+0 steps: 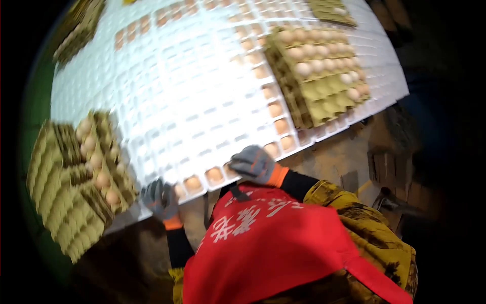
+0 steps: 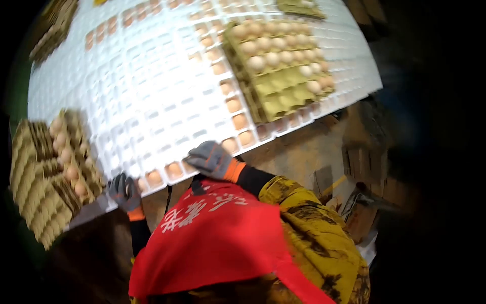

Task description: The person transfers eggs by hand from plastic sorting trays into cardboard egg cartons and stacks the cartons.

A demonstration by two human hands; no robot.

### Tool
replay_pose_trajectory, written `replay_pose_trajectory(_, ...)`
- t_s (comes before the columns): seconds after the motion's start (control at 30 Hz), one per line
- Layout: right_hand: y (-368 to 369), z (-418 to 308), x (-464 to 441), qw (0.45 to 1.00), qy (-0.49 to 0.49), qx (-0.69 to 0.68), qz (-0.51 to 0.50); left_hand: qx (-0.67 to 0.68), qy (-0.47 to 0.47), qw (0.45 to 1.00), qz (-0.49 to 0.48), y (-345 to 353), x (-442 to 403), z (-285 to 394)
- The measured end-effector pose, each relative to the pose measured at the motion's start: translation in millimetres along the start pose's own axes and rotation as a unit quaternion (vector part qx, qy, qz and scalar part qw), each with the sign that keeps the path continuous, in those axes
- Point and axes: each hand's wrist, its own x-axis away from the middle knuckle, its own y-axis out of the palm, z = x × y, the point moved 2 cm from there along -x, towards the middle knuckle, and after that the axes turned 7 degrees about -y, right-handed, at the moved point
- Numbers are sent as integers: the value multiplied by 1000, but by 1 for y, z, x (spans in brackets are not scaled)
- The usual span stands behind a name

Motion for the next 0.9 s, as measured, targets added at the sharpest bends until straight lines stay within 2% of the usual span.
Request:
replay_pose_trajectory(0.03,-11,-5,-3,1000,8,-8,6,3,23,1000,8,-2,-2,5)
replay_pose_trajectory(0.07,-29,-11,-8,1000,13,-19,13,-10,-19,1000,-17,-2,0,5)
replay_pose_trajectory(0.1,-49,-14,-6,999,34,-5,26,136,-145,980,-24,4,-1,7)
replay_pose_trajectory(0.13,-80,-15,-9,997,50,16,50,67,-181,981,-30,1,-20,38)
replay_pose_trajectory(0.2,-124,-11,-3,992,67,36,105,174,-218,960,-24,8,-43,71)
replay_pose_trajectory(0.27,-199,2,10,971,132,95,177,260,-201,943,-60,22,-76,119)
replay_pose_trajectory(0.3,-235,15,26,954,180,162,175,309,-174,930,-92,30,-98,160)
replay_pose_trajectory(0.33,-267,32,46,933,278,147,174,291,-98,944,-125,38,-119,203)
replay_pose_trajectory(0.4,-322,62,68,929,292,223,53,286,20,944,-165,62,-155,287)
replay_pose_trajectory(0.43,-335,75,77,935,273,226,4,275,65,949,-141,77,-169,320)
replay_pose_trajectory(0.53,-336,112,90,938,228,232,-122,155,117,970,-148,122,-207,379)
replay_pose_trajectory(0.57,-336,115,86,946,184,231,-133,102,121,972,-175,130,-215,390)
replay_pose_trajectory(0.6,-343,120,89,962,185,178,-88,49,122,970,-203,133,-219,400)
replay_pose_trajectory(0.67,-353,134,103,980,189,58,-2,41,116,966,-229,128,-227,414)
replay_pose_trajectory(0.7,-353,142,113,929,293,-196,111,62,105,959,-255,132,-228,411)
replay_pose_trajectory(0.73,-363,145,113,822,384,-376,188,148,20,948,-282,133,-230,408)
replay_pose_trajectory(0.8,-379,156,111,625,397,-610,280,311,-151,882,-321,131,-228,399)
replay_pose_trajectory(0.83,-388,158,106,678,388,-577,241,391,-187,854,-288,131,-232,393)
replay_pose_trajectory(0.87,-390,161,98,816,351,-423,180,527,-224,777,-262,128,-235,389)
replay_pose_trajectory(0.9,-387,162,85,916,295,-250,110,576,-250,724,-286,127,-235,389)
